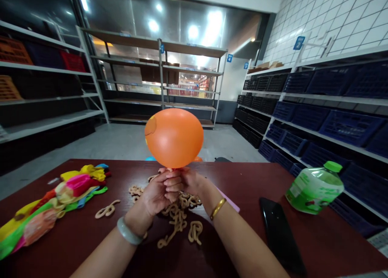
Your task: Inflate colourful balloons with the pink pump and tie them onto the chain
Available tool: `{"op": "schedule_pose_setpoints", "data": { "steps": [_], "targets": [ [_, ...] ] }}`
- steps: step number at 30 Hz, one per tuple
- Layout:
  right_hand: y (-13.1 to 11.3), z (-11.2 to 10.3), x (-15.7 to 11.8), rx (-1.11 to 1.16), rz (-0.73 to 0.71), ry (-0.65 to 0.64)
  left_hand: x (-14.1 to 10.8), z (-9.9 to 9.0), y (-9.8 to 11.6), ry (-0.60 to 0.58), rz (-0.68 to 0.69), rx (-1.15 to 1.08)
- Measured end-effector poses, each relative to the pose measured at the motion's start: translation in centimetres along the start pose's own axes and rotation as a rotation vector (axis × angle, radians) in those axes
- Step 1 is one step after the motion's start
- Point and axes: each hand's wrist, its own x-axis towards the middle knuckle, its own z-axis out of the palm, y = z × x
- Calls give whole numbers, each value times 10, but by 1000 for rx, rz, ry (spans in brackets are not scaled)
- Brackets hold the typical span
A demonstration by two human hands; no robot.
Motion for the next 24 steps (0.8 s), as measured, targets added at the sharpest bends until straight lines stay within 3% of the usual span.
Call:
{"op": "schedule_pose_setpoints", "data": {
  "steps": [2,7,11,14,18,24],
  "targets": [
    [2,-2,-2,50,-5,32,-1,0,4,27,-11,33],
    [6,-18,-10,-145,-89,271,-4,2,15,121,43,249],
    [0,-22,-18,-615,-327,517,3,-4,14,392,289,579],
    [-5,-14,-26,-895,-499,593,13,-13,11,556,483,741],
    [-10,2,-33,-983,-617,567,20,-19,6,597,647,805],
    [-18,-1,-35,-812,-747,376,23,-15,-9,501,632,756]
  ]
}}
